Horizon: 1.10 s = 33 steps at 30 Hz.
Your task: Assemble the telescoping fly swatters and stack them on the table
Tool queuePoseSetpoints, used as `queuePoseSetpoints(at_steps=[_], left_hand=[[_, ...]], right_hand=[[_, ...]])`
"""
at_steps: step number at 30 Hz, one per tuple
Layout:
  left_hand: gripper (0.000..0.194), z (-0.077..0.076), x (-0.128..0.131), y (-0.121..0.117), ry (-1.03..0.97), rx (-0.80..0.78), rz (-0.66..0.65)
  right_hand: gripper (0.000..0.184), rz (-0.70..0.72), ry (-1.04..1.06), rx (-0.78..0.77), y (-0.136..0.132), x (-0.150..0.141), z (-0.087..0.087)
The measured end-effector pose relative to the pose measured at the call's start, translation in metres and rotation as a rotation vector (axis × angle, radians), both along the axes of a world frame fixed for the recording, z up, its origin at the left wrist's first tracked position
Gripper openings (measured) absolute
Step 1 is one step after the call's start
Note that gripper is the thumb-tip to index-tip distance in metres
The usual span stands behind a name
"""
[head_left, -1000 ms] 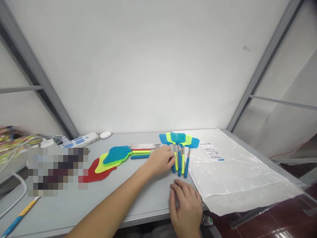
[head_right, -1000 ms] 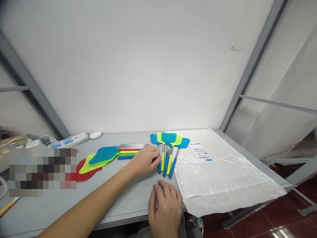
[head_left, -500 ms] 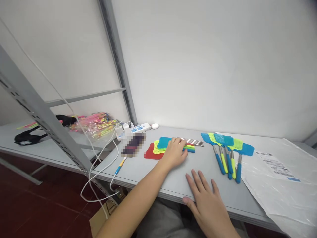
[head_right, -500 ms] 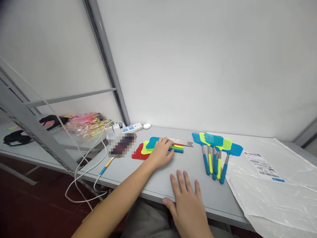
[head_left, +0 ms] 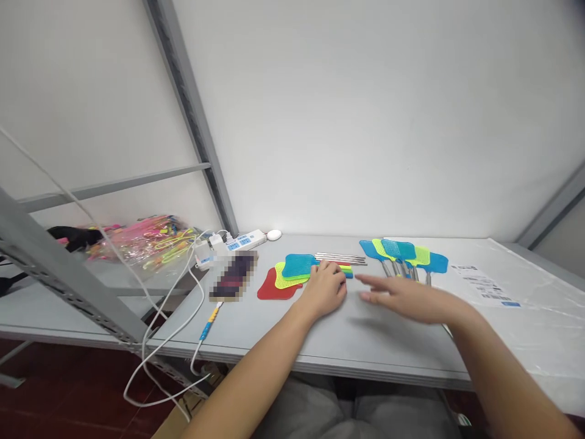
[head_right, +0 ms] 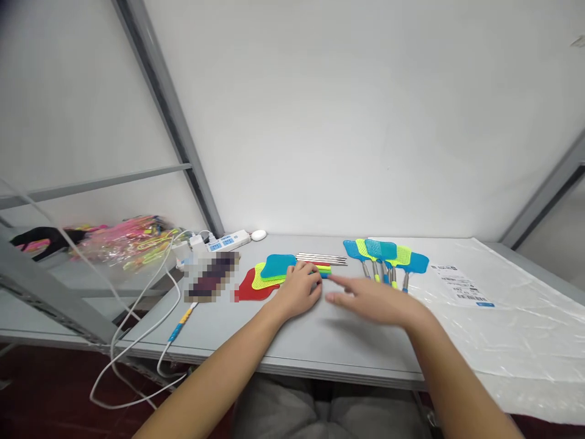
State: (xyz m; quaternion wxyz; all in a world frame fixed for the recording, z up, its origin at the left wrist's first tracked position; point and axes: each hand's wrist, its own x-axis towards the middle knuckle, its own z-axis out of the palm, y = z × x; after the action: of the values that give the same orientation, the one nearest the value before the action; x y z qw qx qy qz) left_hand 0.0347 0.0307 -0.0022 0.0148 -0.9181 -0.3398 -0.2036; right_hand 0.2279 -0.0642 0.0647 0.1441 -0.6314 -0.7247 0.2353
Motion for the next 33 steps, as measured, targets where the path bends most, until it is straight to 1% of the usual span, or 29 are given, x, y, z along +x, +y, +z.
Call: queuePoseSetpoints(at_steps=[2,4,6,8,11,13,16,19,24,27,31,33], left_hand=[[0.021,0.001,0.001,0.002,0.008,0.007,-0.022],[0.021,0.001,0.002,0.004,0.015,0.021,-0.033],[0.018,0.001,0.005,0.007,0.028,0.044,-0.051],[0.017,0.001,0.010,0.008,0.043,0.072,-0.079],[0.021,0.002,0.017,0.011,0.098,0.132,-0.113],[0.022,0.002,0.020,0.012,0.127,0.146,-0.088],[0.023,0.001,0.018,0.013,0.101,0.083,0.014],[0.026,0.002,0.014,0.015,0.083,0.013,0.083],[0.023,0.007,0.012,0.024,0.121,-0.064,0.084],[0.021,0.008,0.011,0.032,0.143,-0.099,0.065],[0.017,0.004,0.009,0.038,0.172,-0.086,0.070],[0.014,0.001,0.008,0.039,0.184,-0.084,0.076]], right_hand=[[0.056,0.002,-0.025,0.079,0.032,0.012,0.013],[0.053,-0.004,-0.075,0.109,0.066,0.022,0.015],[0.044,0.002,-0.113,0.129,0.098,0.031,0.007],[0.035,0.021,-0.143,0.154,0.124,0.037,-0.005],[0.030,0.070,-0.166,0.186,0.154,0.043,-0.022],[0.028,0.112,-0.168,0.194,0.170,0.044,-0.031],[0.022,0.203,-0.163,0.165,0.186,0.041,-0.039],[0.017,0.292,-0.160,0.109,0.197,0.037,-0.040],[0.017,0.350,-0.155,0.030,0.212,0.034,-0.038],[0.014,0.366,-0.155,-0.010,0.220,0.033,-0.039],[0.009,0.391,-0.167,-0.019,0.224,0.031,-0.042],[0.012,0.378,-0.170,-0.011,0.222,0.033,-0.041]])
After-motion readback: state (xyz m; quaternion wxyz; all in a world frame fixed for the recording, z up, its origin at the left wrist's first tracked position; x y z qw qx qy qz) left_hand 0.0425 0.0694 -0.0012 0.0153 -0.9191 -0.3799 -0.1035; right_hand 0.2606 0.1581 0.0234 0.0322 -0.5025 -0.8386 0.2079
